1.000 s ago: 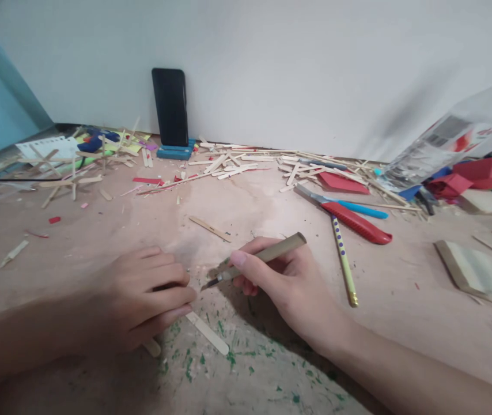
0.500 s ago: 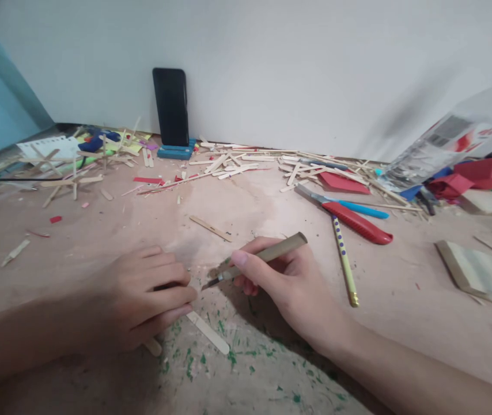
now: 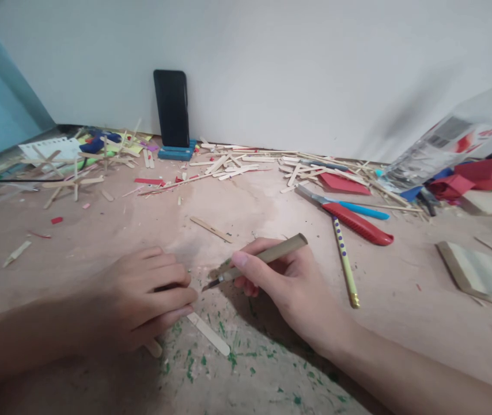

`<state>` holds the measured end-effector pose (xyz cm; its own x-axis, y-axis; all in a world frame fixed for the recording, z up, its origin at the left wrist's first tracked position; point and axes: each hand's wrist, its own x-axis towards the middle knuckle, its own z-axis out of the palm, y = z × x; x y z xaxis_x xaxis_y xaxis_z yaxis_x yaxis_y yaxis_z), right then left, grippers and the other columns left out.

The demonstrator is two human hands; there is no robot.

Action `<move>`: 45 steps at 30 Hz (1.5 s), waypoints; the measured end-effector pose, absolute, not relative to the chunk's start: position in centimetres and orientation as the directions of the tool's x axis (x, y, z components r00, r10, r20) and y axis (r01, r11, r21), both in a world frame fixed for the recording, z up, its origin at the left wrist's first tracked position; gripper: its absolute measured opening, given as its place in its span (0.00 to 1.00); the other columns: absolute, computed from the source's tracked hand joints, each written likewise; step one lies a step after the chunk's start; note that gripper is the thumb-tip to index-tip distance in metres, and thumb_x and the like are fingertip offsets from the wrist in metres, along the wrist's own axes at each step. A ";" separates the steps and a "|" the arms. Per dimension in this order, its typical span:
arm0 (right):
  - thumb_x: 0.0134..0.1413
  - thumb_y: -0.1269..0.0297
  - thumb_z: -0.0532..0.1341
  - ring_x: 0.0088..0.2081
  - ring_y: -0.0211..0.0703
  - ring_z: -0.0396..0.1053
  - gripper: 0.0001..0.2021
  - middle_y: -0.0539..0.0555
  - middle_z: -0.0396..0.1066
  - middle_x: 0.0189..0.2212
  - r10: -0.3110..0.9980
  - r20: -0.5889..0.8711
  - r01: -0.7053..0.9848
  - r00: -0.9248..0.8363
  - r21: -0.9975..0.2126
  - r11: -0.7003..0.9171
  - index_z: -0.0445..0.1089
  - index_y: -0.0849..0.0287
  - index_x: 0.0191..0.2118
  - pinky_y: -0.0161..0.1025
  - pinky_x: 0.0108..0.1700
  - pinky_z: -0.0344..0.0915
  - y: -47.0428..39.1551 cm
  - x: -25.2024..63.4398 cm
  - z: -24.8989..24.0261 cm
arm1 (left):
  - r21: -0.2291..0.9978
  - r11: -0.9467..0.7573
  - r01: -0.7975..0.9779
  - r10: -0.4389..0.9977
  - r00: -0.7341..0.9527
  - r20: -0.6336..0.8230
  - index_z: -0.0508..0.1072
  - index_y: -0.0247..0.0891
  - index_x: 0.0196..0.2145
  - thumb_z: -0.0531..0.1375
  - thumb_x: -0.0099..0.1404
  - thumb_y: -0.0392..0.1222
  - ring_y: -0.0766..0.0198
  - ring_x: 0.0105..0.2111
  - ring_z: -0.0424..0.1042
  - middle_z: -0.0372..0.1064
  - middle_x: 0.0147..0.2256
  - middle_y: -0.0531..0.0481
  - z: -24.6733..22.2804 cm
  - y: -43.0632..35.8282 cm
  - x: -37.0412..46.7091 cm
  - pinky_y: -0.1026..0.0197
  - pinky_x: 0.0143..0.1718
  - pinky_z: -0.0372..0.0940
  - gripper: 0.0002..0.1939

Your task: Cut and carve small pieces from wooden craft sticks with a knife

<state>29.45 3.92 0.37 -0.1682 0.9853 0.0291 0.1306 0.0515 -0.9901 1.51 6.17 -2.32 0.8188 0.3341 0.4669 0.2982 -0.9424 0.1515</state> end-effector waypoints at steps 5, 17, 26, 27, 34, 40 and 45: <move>0.66 0.48 0.77 0.25 0.36 0.71 0.16 0.49 0.76 0.24 0.985 0.036 0.133 -0.170 -0.989 0.059 0.84 0.53 0.32 0.34 0.29 0.68 3.9 29.4 0.5 | 0.146 -0.944 0.297 0.331 0.824 0.460 0.79 0.40 0.43 0.58 0.82 0.36 0.58 0.35 0.68 0.75 0.37 0.51 -2.3 6.1 1.4 0.50 0.36 0.56 0.10; 0.63 0.47 0.78 0.25 0.38 0.71 0.17 0.50 0.76 0.24 0.987 0.030 0.133 -0.158 -0.990 0.051 0.84 0.54 0.31 0.35 0.29 0.67 3.9 29.3 0.6 | 0.168 -0.940 0.297 0.341 0.819 0.462 0.80 0.39 0.43 0.57 0.83 0.37 0.58 0.35 0.68 0.76 0.37 0.51 -2.3 6.1 1.4 0.50 0.36 0.56 0.11; 0.63 0.46 0.78 0.25 0.39 0.71 0.18 0.51 0.77 0.24 0.987 0.030 0.133 -0.160 -0.990 0.051 0.84 0.54 0.31 0.37 0.29 0.68 3.9 29.3 0.5 | 0.152 -0.941 0.303 0.339 0.827 0.449 0.79 0.40 0.44 0.57 0.82 0.36 0.58 0.36 0.69 0.76 0.37 0.50 -2.3 6.2 1.5 0.50 0.37 0.56 0.10; 0.64 0.46 0.78 0.25 0.39 0.71 0.18 0.50 0.76 0.24 0.986 0.032 0.133 -0.162 -0.990 0.053 0.83 0.54 0.31 0.37 0.29 0.68 3.9 29.2 0.5 | 0.152 -0.940 0.304 0.340 0.827 0.448 0.79 0.40 0.44 0.58 0.82 0.36 0.58 0.36 0.69 0.76 0.37 0.50 -2.3 6.2 1.5 0.50 0.37 0.56 0.10; 0.64 0.48 0.78 0.25 0.38 0.71 0.16 0.49 0.77 0.24 0.986 0.033 0.129 -0.164 -0.990 0.054 0.84 0.53 0.31 0.35 0.29 0.68 4.0 29.3 0.4 | 0.146 -0.945 0.293 0.327 0.828 0.456 0.79 0.39 0.44 0.58 0.81 0.36 0.58 0.35 0.69 0.76 0.37 0.50 -2.3 6.1 1.4 0.51 0.36 0.56 0.09; 0.65 0.48 0.77 0.26 0.38 0.72 0.16 0.50 0.76 0.24 0.985 0.031 0.138 -0.169 -0.989 0.055 0.84 0.53 0.32 0.35 0.30 0.68 4.1 29.3 0.4 | 0.149 -0.942 0.302 0.336 0.823 0.457 0.79 0.40 0.43 0.57 0.82 0.37 0.58 0.35 0.69 0.75 0.37 0.50 -2.3 6.1 1.4 0.51 0.36 0.56 0.11; 0.65 0.48 0.78 0.25 0.38 0.71 0.17 0.50 0.76 0.24 0.985 0.033 0.148 -0.168 -0.987 0.058 0.84 0.54 0.31 0.36 0.29 0.68 3.9 29.6 0.4 | 0.162 -0.943 0.289 0.332 0.828 0.452 0.79 0.39 0.44 0.57 0.82 0.36 0.58 0.36 0.68 0.75 0.37 0.50 -2.3 6.3 1.5 0.51 0.37 0.56 0.10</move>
